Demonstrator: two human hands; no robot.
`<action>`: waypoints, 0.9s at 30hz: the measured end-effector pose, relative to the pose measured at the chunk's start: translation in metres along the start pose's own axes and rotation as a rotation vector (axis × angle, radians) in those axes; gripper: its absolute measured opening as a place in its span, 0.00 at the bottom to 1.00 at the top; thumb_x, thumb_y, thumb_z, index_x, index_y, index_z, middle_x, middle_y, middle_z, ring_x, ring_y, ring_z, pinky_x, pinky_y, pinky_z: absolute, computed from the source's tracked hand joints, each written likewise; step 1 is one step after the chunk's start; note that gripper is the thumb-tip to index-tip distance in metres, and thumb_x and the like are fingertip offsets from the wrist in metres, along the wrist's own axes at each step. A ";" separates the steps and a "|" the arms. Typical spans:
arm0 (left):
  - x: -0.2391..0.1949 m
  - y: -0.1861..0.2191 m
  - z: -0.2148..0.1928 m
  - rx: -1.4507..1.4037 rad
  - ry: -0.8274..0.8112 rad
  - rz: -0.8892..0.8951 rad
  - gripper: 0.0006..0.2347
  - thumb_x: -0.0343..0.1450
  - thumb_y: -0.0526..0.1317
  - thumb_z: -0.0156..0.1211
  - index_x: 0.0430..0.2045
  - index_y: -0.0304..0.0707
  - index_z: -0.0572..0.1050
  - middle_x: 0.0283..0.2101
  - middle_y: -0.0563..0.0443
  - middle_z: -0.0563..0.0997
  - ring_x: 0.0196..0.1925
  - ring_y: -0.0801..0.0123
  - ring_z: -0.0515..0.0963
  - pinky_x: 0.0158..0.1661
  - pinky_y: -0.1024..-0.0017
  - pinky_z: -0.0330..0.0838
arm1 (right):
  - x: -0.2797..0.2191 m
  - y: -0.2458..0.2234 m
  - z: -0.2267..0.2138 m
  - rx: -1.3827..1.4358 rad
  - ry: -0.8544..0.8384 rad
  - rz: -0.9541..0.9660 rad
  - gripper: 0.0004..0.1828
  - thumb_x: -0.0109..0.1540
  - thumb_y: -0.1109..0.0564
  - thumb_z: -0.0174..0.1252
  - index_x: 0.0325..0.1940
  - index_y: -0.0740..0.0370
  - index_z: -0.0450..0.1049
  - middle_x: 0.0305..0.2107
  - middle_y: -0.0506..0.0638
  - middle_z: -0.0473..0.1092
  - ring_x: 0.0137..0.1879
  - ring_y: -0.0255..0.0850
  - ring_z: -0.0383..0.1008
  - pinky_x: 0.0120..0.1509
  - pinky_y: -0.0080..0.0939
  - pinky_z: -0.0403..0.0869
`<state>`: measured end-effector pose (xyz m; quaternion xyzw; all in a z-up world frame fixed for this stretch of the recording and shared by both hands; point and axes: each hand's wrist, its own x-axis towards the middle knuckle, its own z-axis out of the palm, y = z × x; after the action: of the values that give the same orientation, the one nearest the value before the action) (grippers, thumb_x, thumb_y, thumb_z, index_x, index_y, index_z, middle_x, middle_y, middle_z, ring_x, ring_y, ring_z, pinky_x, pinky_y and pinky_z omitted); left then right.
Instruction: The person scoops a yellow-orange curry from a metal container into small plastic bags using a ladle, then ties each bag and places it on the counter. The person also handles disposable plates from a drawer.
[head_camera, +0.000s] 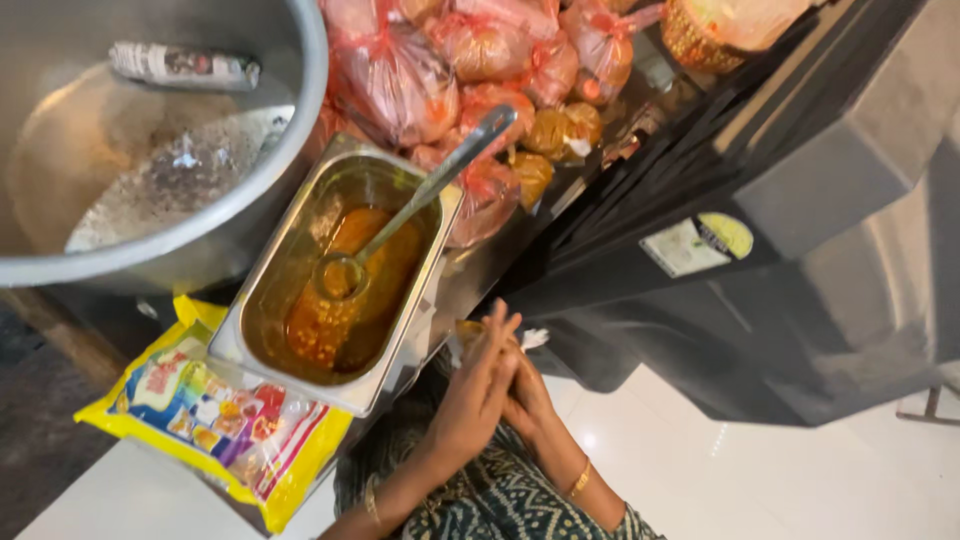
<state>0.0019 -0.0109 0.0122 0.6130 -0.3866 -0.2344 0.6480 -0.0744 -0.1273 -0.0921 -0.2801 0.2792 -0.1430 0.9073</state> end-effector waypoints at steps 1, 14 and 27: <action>0.002 0.004 -0.003 0.054 -0.057 0.004 0.23 0.80 0.39 0.45 0.72 0.34 0.54 0.67 0.31 0.70 0.69 0.48 0.69 0.63 0.57 0.64 | 0.020 -0.005 -0.005 0.003 -0.038 -0.019 0.27 0.66 0.48 0.57 0.68 0.55 0.65 0.56 0.55 0.70 0.58 0.48 0.72 0.59 0.45 0.76; -0.118 -0.090 -0.070 0.405 0.233 -0.032 0.18 0.71 0.40 0.62 0.56 0.36 0.75 0.49 0.47 0.88 0.58 0.64 0.85 0.61 0.63 0.73 | 0.338 -0.182 -0.021 -0.419 0.343 -1.112 0.25 0.74 0.43 0.54 0.64 0.64 0.73 0.55 0.58 0.72 0.58 0.47 0.72 0.67 0.51 0.72; -0.219 -0.188 -0.182 0.258 0.555 -1.028 0.20 0.76 0.33 0.60 0.64 0.27 0.76 0.42 0.19 0.75 0.42 0.30 0.76 0.45 0.38 0.73 | 0.298 -0.161 0.012 -1.133 0.365 -1.060 0.29 0.65 0.56 0.64 0.68 0.66 0.66 0.64 0.63 0.63 0.70 0.55 0.62 0.73 0.53 0.62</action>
<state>0.0480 0.2453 -0.2087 0.8336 0.1181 -0.3000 0.4486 0.1557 -0.3751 -0.1160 -0.7665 0.2832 -0.4355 0.3776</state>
